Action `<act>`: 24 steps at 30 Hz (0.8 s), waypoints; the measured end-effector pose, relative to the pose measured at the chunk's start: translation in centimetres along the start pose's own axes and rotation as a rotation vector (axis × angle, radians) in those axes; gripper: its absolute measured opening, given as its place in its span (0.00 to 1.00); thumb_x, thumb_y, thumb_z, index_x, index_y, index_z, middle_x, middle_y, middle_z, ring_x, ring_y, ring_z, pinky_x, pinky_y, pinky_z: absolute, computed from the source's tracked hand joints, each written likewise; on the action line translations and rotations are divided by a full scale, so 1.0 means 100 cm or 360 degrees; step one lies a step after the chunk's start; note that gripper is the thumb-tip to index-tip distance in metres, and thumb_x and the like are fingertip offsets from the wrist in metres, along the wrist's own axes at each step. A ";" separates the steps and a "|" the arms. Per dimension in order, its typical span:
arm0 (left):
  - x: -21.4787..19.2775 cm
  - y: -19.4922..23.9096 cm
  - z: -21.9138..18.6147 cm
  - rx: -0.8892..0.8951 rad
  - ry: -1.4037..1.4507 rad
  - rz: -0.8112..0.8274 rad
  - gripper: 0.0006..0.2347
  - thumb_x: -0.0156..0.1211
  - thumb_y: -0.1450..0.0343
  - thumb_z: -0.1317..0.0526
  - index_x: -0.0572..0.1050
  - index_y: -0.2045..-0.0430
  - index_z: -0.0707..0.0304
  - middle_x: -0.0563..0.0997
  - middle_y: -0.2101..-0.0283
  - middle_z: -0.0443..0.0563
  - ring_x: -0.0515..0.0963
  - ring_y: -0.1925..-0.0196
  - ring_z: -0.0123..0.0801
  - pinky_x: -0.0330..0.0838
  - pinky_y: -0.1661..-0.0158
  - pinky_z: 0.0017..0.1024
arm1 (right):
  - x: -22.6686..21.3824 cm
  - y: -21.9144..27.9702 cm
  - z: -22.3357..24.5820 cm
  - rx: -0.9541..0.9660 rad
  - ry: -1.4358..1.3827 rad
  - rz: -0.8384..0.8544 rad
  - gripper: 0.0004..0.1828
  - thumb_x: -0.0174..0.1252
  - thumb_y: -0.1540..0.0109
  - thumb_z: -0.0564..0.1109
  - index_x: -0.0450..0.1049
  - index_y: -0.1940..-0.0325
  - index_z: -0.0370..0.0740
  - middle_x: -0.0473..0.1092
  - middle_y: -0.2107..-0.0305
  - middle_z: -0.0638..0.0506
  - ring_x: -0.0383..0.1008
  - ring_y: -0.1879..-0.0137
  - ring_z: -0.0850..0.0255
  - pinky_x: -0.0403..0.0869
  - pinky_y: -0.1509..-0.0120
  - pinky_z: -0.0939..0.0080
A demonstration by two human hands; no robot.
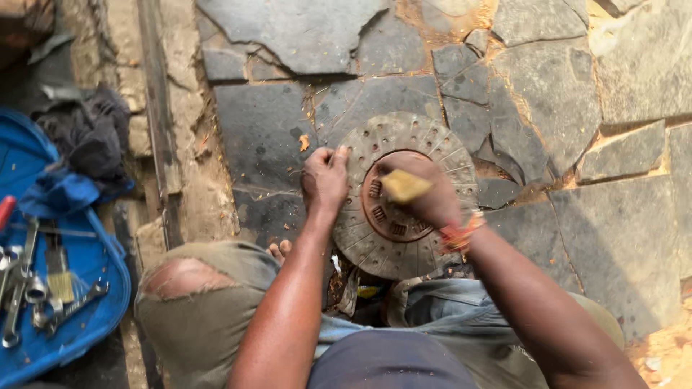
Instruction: The person sits on a stone-paved floor and uses a yellow-handled scraper to clean a circular metal part. They scrape the surface and edges of the part, removing rust and debris, while occasionally rotating it to access different areas.
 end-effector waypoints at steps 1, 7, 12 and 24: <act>-0.001 0.000 -0.002 0.0063 -0.0001 -0.0037 0.15 0.62 0.28 0.50 0.78 0.74 0.63 0.82 0.74 0.58 0.80 0.72 0.44 0.72 0.68 0.40 | -0.005 0.008 -0.026 0.0254 -0.0001 -0.0034 0.09 0.62 0.38 0.40 0.78 0.53 0.39 0.78 0.63 0.46 0.80 0.59 0.55 0.78 0.56 0.57; -0.001 0.005 -0.001 -0.0082 -0.0003 0.0020 0.16 0.60 0.29 0.48 0.77 0.75 0.63 0.81 0.76 0.58 0.81 0.72 0.46 0.71 0.67 0.42 | 0.016 0.042 -0.076 0.0917 -0.1112 -0.0215 0.07 0.62 0.35 0.42 0.80 0.62 0.35 0.77 0.73 0.46 0.77 0.71 0.62 0.75 0.68 0.64; 0.001 0.009 0.004 -0.0096 0.0004 0.0050 0.14 0.60 0.28 0.48 0.78 0.74 0.59 0.81 0.77 0.53 0.81 0.73 0.42 0.71 0.68 0.42 | -0.015 0.017 -0.026 0.0503 0.0080 -0.0355 0.04 0.65 0.39 0.39 0.79 0.61 0.36 0.77 0.71 0.47 0.76 0.67 0.60 0.74 0.62 0.61; 0.001 0.010 -0.002 -0.0054 -0.0005 0.0030 0.13 0.60 0.27 0.50 0.77 0.77 0.58 0.81 0.77 0.49 0.79 0.75 0.35 0.70 0.72 0.38 | 0.002 0.028 0.014 -0.0092 0.0121 -0.0239 0.03 0.64 0.38 0.39 0.77 0.65 0.39 0.74 0.72 0.47 0.74 0.66 0.58 0.72 0.59 0.57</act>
Point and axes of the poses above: each hand's wrist, its own y-axis away from the middle knuckle, its own x-axis out of the palm, z = x × y, the point moved 10 cm from there along -y, towards the middle knuckle
